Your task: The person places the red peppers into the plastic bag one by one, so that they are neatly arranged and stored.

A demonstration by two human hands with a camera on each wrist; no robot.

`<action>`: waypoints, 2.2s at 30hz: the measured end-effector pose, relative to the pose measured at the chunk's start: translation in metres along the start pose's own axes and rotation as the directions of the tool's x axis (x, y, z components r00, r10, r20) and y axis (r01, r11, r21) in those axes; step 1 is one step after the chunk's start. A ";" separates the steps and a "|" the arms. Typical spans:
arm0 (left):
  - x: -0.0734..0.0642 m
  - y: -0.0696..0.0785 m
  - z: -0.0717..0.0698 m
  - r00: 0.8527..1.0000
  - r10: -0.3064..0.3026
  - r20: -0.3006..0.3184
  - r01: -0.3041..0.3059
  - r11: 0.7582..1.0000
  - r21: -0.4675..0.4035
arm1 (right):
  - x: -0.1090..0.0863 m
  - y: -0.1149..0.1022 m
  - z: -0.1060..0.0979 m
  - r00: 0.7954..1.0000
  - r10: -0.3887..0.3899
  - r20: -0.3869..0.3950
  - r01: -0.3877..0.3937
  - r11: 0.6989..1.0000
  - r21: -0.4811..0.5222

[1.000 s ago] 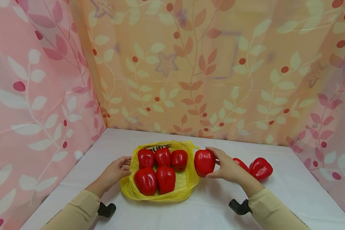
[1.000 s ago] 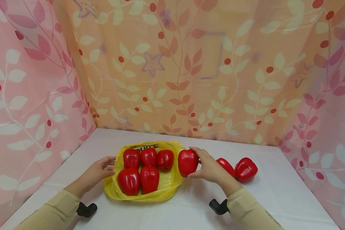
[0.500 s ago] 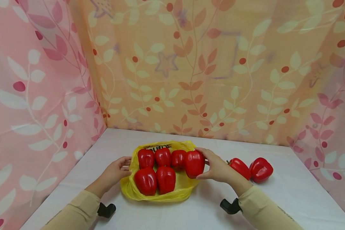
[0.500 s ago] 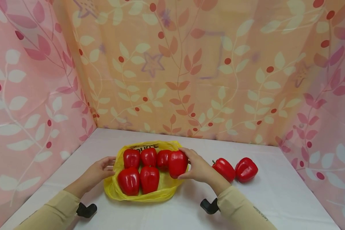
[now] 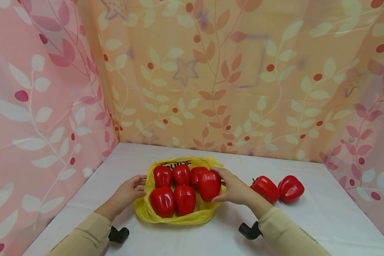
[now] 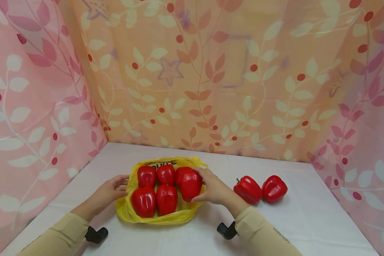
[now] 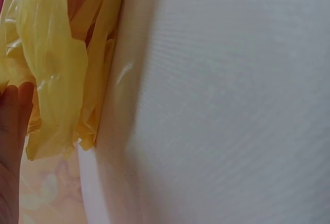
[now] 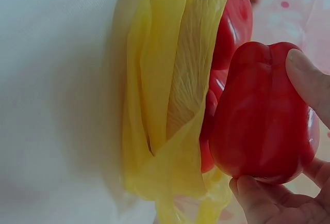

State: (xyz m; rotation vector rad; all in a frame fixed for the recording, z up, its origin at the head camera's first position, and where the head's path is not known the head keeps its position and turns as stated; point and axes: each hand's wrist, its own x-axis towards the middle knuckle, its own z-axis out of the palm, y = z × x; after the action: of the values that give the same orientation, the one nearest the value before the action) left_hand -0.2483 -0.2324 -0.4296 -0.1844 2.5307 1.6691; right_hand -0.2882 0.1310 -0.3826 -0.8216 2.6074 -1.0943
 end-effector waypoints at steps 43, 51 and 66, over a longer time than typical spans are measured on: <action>-0.003 0.003 -0.001 0.999 0.029 0.014 -0.028 0.999 -0.026 | 0.005 0.000 0.017 0.996 0.026 0.083 -0.019 0.996 -0.088; -0.003 0.003 -0.001 0.999 0.035 0.011 -0.035 0.999 -0.016 | 0.007 0.001 0.019 0.996 0.041 0.084 -0.033 0.995 -0.095; -0.003 0.001 -0.002 1.000 0.027 0.007 -0.027 1.000 -0.010 | 0.007 0.002 0.022 0.994 0.049 0.096 -0.038 0.993 -0.116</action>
State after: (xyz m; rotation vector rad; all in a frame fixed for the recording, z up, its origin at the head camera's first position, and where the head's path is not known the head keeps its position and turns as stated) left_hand -0.2452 -0.2336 -0.4270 -0.1446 2.5314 1.6890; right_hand -0.2863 0.1152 -0.3997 -0.8159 2.6116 -0.8772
